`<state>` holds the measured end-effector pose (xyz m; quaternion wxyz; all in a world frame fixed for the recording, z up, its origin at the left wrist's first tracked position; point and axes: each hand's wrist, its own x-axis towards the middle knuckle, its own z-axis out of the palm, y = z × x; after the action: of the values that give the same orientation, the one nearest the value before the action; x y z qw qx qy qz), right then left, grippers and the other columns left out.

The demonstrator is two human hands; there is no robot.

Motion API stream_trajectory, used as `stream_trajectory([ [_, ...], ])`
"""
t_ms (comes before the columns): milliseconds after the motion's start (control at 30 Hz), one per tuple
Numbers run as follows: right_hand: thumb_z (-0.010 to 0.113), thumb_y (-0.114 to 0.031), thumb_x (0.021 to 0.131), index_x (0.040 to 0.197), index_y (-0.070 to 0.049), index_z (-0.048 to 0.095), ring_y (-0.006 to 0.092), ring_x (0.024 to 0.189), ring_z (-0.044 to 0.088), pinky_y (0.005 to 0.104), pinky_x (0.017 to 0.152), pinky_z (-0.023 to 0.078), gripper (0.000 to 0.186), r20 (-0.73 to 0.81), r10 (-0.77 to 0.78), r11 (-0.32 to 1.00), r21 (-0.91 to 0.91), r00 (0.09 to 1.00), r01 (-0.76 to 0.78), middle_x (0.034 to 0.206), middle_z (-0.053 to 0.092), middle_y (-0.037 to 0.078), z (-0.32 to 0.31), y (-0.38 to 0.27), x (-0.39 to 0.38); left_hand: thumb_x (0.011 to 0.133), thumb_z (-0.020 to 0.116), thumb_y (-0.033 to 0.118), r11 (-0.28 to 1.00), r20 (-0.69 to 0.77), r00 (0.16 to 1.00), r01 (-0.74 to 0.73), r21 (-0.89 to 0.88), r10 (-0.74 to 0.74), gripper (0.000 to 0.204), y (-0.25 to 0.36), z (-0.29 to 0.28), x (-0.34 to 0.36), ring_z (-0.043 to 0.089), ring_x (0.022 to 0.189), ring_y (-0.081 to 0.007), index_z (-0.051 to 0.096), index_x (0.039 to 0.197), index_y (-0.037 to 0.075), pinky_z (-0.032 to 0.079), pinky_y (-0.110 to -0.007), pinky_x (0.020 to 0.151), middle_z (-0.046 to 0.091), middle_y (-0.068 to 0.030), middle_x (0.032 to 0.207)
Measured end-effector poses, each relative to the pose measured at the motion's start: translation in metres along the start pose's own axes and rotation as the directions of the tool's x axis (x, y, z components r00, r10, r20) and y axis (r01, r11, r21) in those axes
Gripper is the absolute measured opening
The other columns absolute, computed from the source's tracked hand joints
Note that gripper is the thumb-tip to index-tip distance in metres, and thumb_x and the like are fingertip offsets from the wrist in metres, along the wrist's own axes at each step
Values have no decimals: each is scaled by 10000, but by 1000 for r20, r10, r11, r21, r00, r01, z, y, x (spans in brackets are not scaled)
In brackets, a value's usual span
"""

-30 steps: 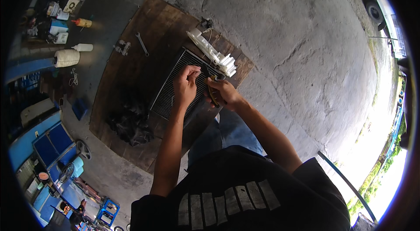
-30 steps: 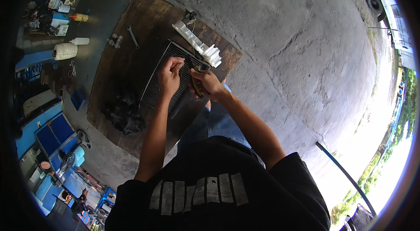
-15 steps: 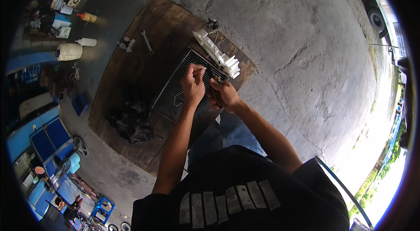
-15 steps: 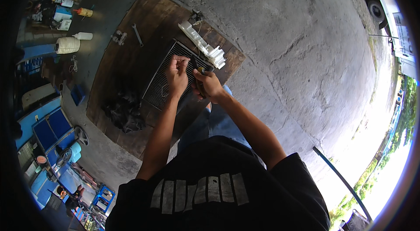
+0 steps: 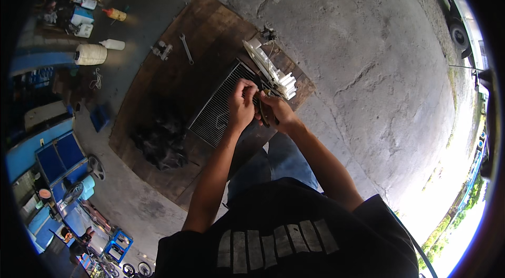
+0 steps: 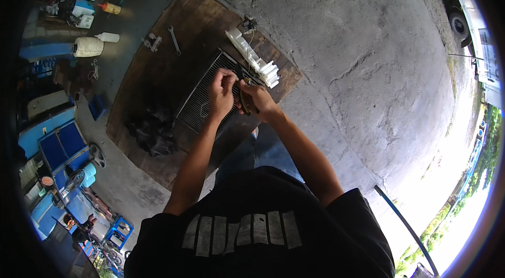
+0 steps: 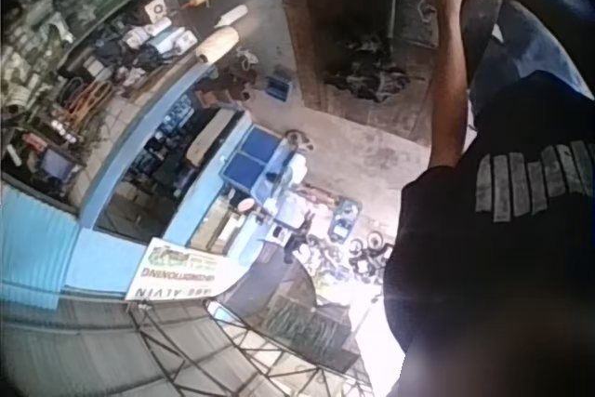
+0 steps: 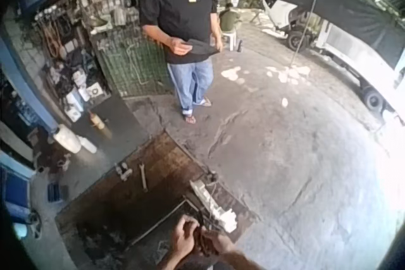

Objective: The person works on a metal evaporator coil on a wooden workbench, using pliers to adjust a white plastic component and a thin wire. They then walk into a small shop room, retrieve a small bottle from a shelf, and return to the workbench to continue handling the coil and bottle.

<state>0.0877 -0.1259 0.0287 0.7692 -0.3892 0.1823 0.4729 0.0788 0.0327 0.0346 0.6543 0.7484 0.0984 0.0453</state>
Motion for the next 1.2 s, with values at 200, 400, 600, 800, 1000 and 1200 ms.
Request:
stream_trajectory([
  [200, 555, -331, 1090, 1153, 12, 618, 200, 834, 713, 358, 687, 608, 354, 18, 23, 946, -323, 1000, -16, 977, 707, 112, 17, 10, -18, 1047, 631, 97, 995, -415, 905, -94, 23, 95, 153, -16, -91, 24, 663, 816, -111, 653, 1147, -17, 569, -288, 799, 701, -70, 960],
  [400, 634, -360, 1045, 1269, -22, 610, 207, 853, 725, 358, 715, 607, 406, 100, 16, 456, -886, 995, 82, 957, 715, 96, 92, 29, 11, 1012, 696, 343, 657, -547, 825, 491, 572, -140, 874, -28, -212, 45, 635, 1269, -361, 204, 1615, -55, 499, -435, 1051, 516, -290, 1508],
  [600, 698, -358, 968, 1341, -26, 596, 392, 1072, 703, 459, 945, 565, 510, 96, -287, 139, -980, 953, 141, 1181, 695, 193, 170, 51, 72, 1020, 698, 355, 861, -407, 882, 384, 333, -236, 694, -21, -205, 21, 634, 1253, -292, 434, 1520, -48, 502, -372, 1037, 565, -211, 1482],
  [800, 694, -170, 927, 1274, 1, 612, 366, 1168, 655, 462, 1002, 532, 396, 182, -569, 268, -881, 802, 390, 1203, 676, 185, 144, 53, 14, 1039, 677, 318, 936, -291, 931, 285, 207, -219, 425, -34, -161, 27, 676, 1170, -261, 646, 1296, -19, 527, -369, 995, 691, -166, 1311],
  [1000, 763, -141, 818, 1221, -31, 592, 395, 1150, 630, 487, 1006, 511, 451, -199, -914, 235, -970, 354, 62, 1187, 650, 201, 26, 6, -49, 1038, 644, 408, 894, 84, 976, 146, 423, -199, 499, -15, -116, 63, 697, 1145, -324, 647, 1283, -26, 538, -404, 970, 718, -215, 1234],
  [1200, 890, -258, 753, 1503, -78, 450, 433, 1293, 575, 508, 1084, 475, 888, -156, -711, 254, -966, 685, 43, 1374, 602, 231, -41, -45, -22, 1009, 548, 640, 804, 301, 866, 173, 568, -399, 726, -10, -75, 96, 666, 1160, -444, 638, 1288, -24, 515, -448, 978, 717, -270, 1172],
])
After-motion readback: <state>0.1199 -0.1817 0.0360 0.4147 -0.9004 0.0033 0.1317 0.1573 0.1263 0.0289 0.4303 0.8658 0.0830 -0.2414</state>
